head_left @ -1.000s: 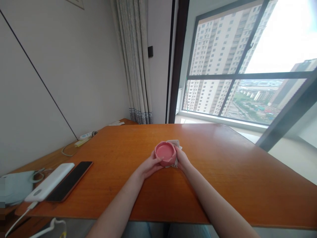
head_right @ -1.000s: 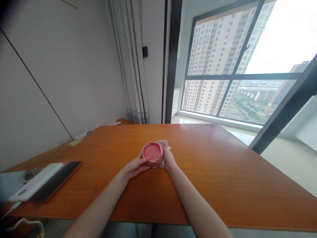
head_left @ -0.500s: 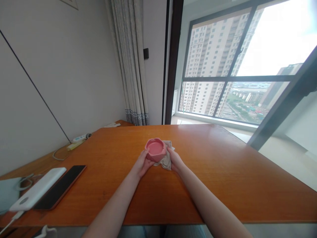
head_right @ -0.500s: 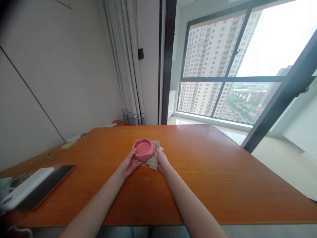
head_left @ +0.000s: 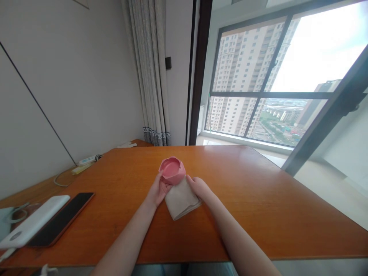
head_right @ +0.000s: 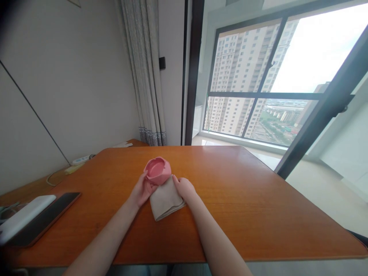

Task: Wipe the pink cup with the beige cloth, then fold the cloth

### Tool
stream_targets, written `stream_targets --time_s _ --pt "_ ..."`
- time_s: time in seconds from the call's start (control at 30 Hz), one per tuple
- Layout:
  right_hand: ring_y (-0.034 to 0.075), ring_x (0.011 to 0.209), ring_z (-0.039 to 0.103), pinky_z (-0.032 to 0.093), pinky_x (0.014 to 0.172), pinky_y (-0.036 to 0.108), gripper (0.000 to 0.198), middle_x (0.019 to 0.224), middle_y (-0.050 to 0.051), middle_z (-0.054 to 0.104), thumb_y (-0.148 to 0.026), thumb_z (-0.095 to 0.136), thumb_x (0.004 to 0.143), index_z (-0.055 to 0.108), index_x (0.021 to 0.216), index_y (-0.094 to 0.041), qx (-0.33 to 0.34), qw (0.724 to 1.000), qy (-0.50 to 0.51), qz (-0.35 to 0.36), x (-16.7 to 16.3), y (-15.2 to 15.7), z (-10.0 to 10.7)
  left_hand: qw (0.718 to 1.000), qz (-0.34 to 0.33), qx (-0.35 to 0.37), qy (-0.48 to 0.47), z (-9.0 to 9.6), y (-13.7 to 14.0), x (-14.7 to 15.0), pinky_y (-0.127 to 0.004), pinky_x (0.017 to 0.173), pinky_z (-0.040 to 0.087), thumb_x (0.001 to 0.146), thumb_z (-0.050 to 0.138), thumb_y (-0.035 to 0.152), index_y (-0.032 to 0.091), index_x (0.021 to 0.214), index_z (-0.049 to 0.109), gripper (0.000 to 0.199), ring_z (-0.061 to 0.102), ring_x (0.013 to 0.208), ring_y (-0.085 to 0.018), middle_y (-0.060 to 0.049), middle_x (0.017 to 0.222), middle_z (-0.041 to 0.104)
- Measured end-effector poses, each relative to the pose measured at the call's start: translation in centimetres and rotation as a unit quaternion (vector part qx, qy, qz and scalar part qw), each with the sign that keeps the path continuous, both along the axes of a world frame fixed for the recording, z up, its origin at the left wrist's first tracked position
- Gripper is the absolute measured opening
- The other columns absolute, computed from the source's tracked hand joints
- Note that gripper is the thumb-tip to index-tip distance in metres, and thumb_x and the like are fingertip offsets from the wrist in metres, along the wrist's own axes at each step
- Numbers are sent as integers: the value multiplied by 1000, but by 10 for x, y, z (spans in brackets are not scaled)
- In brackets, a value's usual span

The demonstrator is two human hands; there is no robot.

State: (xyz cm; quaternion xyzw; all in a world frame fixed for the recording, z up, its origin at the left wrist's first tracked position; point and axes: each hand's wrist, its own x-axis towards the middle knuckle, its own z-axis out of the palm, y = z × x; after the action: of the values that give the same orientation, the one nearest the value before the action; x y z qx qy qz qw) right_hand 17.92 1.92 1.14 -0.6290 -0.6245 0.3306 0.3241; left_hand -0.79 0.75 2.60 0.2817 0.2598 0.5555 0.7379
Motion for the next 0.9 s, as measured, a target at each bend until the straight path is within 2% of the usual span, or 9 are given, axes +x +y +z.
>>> stream_targets --time_s 0.1,0.17,0.23,0.33,0.4,0.5,0.63,0.77,0.9 --pt "21 90 61 49 72 31 45 100 12 65 -52 35 87 61 97 -17 86 994 14 -61 3 -1 9 999 -13 -4 31 -3 -2 4 -30 76 55 87 50 35 11 114 53 36 67 84 -19 -12 101 68" --pt "16 75 62 48 57 26 49 106 9 63 -51 31 88 47 123 -21 65 991 117 -19 3 -3 14 998 -9 6 61 -5 -4 8 -30 75 54 84 55 34 14 116 51 38 66 85 -18 -12 106 66" --pt "12 62 59 43 46 22 51 102 5 63 -48 38 86 38 131 -24 24 983 175 41 1 -7 17 995 -13 20 99 -8 -5 11 -31 73 54 81 60 34 16 115 50 40 66 83 -18 -11 105 65" --pt "10 56 55 40 43 18 41 89 1 64 -30 49 78 51 119 -24 40 984 162 58 2 -7 15 989 -47 40 137 -14 -5 13 -32 75 53 79 62 39 19 114 48 43 65 83 -17 -10 105 64" --pt "9 49 51 37 40 18 34 74 -1 62 -23 44 76 57 107 -22 28 989 148 16 10 0 11 983 -69 55 160 -17 -3 13 -32 79 51 81 58 45 20 116 46 45 64 90 -18 -11 109 62" --pt "11 41 48 35 38 20 33 59 -2 57 -24 38 76 59 101 -20 -2 988 123 -88 38 17 7 969 -54 76 227 -22 2 11 -31 79 50 80 57 48 21 120 43 50 62 95 -19 -12 109 62" --pt "14 49 54 41 45 24 38 68 1 62 -27 35 77 54 109 -20 40 975 93 -198 97 29 1 950 -50 77 299 -27 5 9 -31 79 48 79 59 44 19 119 40 51 64 85 -17 -11 100 64" --pt "19 68 60 46 60 27 36 75 4 64 -30 36 75 57 103 -20 69 955 53 -284 158 28 -9 941 -54 71 325 -29 4 11 -30 77 48 81 56 43 18 113 44 43 64 80 -15 -9 93 65" --pt "22 81 60 46 70 29 34 83 6 65 -33 36 74 58 96 -18 66 937 13 -342 197 29 -23 929 -60 98 352 -30 4 12 -30 77 48 77 60 38 16 103 51 35 63 80 -16 -7 87 64"
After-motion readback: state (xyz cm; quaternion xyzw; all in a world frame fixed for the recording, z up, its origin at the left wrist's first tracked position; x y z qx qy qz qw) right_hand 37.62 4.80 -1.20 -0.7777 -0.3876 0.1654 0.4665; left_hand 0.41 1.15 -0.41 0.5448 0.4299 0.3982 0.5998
